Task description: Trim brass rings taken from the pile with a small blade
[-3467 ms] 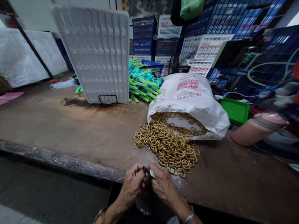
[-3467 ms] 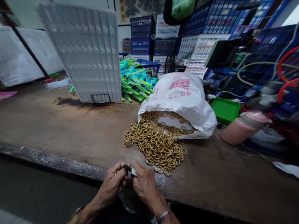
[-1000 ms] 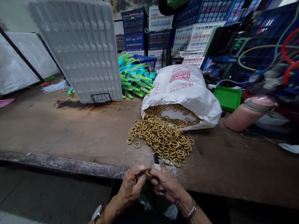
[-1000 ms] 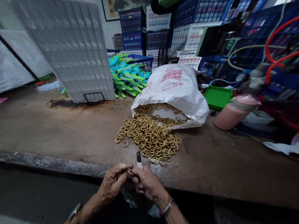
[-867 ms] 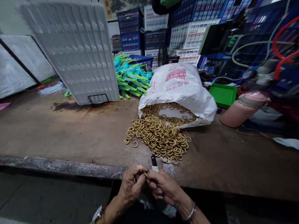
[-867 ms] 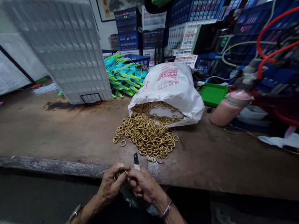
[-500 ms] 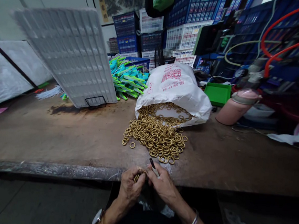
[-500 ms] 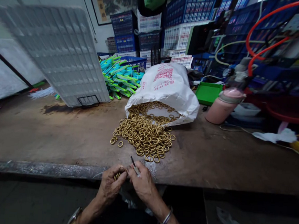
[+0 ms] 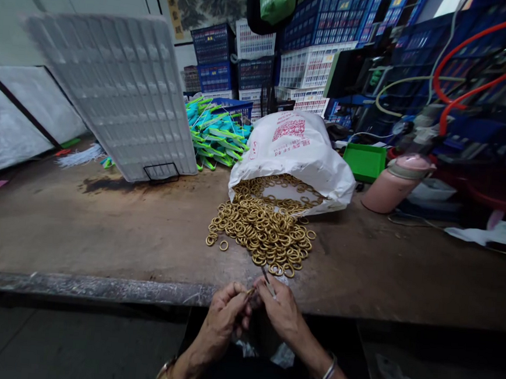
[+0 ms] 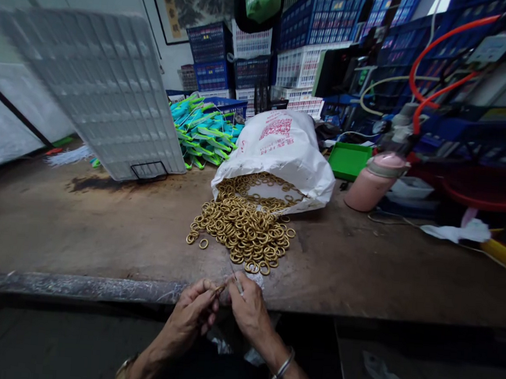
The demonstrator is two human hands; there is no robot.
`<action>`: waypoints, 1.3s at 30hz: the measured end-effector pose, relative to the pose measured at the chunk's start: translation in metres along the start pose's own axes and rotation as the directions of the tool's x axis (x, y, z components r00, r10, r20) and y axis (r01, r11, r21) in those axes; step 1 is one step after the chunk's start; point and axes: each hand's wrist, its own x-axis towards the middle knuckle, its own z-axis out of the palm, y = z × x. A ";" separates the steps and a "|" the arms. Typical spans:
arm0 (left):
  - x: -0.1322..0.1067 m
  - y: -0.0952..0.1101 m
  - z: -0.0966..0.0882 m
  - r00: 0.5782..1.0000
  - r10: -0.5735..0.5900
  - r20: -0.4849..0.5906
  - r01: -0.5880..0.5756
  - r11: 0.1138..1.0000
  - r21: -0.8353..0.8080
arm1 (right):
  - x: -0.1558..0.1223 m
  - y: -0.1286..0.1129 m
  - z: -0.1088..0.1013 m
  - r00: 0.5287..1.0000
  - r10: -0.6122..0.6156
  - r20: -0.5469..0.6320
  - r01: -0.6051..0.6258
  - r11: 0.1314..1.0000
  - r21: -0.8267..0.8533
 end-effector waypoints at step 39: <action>0.006 -0.070 -0.014 0.921 -0.382 0.073 0.383 0.924 -0.002 | 0.011 0.021 -0.037 0.961 -0.112 -0.253 -0.083 0.754 -0.651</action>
